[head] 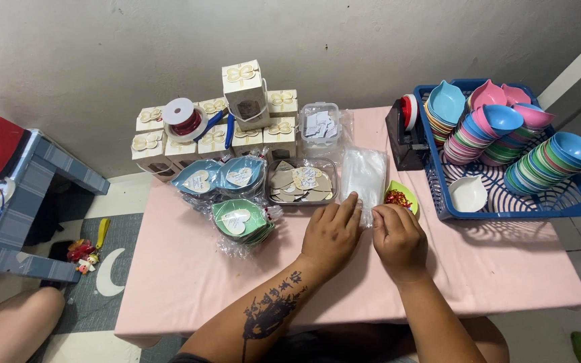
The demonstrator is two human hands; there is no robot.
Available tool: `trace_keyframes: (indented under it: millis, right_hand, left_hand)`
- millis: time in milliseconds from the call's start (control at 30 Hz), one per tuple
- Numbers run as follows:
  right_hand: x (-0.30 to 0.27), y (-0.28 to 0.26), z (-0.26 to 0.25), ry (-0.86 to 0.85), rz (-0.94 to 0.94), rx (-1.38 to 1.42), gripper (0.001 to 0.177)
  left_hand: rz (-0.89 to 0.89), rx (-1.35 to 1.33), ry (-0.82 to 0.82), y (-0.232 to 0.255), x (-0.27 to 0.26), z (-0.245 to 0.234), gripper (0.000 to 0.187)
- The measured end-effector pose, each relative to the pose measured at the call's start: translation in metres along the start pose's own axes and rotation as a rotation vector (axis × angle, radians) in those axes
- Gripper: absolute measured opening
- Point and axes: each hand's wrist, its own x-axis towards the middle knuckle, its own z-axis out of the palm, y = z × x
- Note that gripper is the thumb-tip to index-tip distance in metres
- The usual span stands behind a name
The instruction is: Packing small decorative bowls and wooden shapes into plastic bags for gift sets.
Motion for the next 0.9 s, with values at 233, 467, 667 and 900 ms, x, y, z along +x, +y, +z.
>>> trace_keyframes:
  millis: [233, 467, 667, 900]
  right_hand:
    - [-0.002, 0.002, 0.0, -0.006, 0.027, 0.06, 0.008]
    - [-0.001, -0.003, -0.007, -0.026, 0.073, 0.099, 0.002]
    - [0.007, -0.012, -0.015, -0.102, 0.1, 0.18, 0.025]
    - [-0.002, 0.0, -0.005, -0.099, 0.141, 0.184, 0.017]
  left_hand:
    - [0.025, -0.009, -0.009, -0.004, -0.005, 0.012, 0.025]
    - [0.028, -0.023, 0.017, -0.009, -0.002, 0.02, 0.013]
    - [-0.022, -0.053, 0.08, -0.018, 0.0, 0.034, 0.005]
    - [-0.202, -0.335, 0.027, -0.02, 0.004, 0.016, 0.008]
